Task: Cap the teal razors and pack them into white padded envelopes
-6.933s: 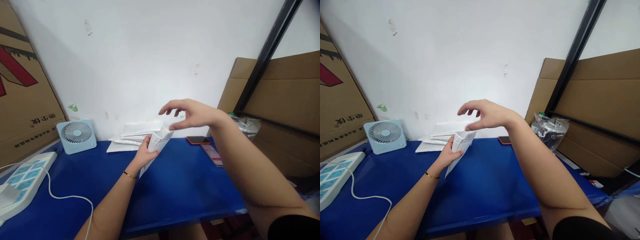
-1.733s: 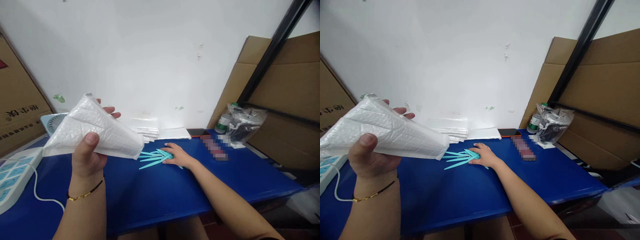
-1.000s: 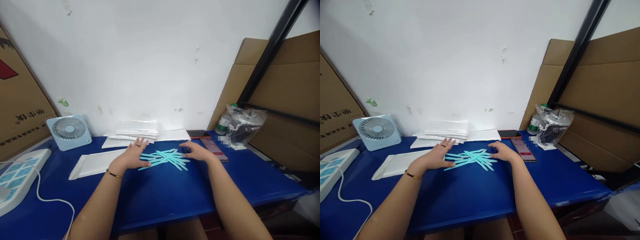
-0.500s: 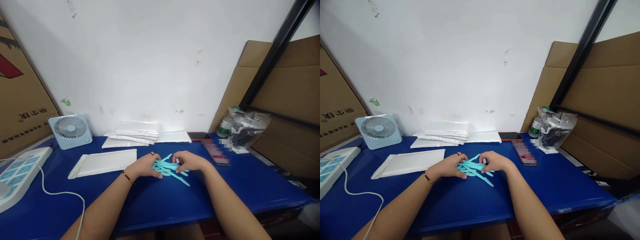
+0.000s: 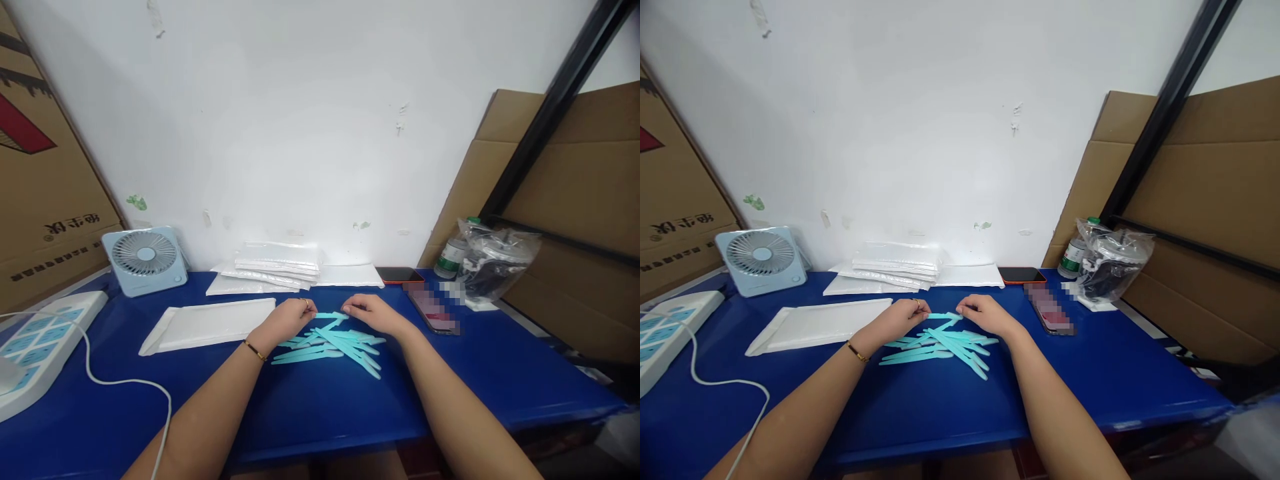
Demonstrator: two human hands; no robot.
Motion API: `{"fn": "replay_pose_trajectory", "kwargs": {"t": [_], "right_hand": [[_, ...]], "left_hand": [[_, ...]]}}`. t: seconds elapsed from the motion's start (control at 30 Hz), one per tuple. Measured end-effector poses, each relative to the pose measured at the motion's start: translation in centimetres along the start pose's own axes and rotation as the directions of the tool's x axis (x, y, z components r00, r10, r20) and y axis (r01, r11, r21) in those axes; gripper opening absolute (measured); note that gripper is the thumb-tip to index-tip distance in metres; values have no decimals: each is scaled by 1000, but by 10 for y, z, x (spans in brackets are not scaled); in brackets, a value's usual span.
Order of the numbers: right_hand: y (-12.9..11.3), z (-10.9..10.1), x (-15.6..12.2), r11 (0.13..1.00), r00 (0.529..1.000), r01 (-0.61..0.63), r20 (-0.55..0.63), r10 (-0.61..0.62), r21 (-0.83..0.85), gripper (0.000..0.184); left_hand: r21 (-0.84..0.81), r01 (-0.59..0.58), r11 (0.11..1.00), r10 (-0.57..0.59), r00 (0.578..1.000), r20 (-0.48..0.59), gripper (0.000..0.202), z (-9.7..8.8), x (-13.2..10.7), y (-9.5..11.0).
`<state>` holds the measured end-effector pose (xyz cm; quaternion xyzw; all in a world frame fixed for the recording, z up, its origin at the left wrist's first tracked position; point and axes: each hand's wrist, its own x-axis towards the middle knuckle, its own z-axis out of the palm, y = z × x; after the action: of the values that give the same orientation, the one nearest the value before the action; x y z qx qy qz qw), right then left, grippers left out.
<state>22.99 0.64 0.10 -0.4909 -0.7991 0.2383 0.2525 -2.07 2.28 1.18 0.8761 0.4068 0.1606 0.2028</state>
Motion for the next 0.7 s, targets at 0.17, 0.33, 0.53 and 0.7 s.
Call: {"fn": "replay_pose_trajectory", "kwargs": {"t": [0.17,0.33,0.53,0.7], "right_hand": [[10,4,4,993,998,-57,34,54,103,30],[32,-5,4,989,991,-133,-6,133,67,26],[23,-4,4,988,998,1,-66,-12,-154,25],[11,9,8,980,994,95,62,-85,-175,14]], "left_hand": [[-52,48,998,-50,998,-46,26,5,9,-10],[37,144,989,-139,983,-124,26,8,15,-26],[81,132,988,-114,974,-197,26,11,16,-27],[34,41,999,-38,997,-74,27,13,13,-14]]}}
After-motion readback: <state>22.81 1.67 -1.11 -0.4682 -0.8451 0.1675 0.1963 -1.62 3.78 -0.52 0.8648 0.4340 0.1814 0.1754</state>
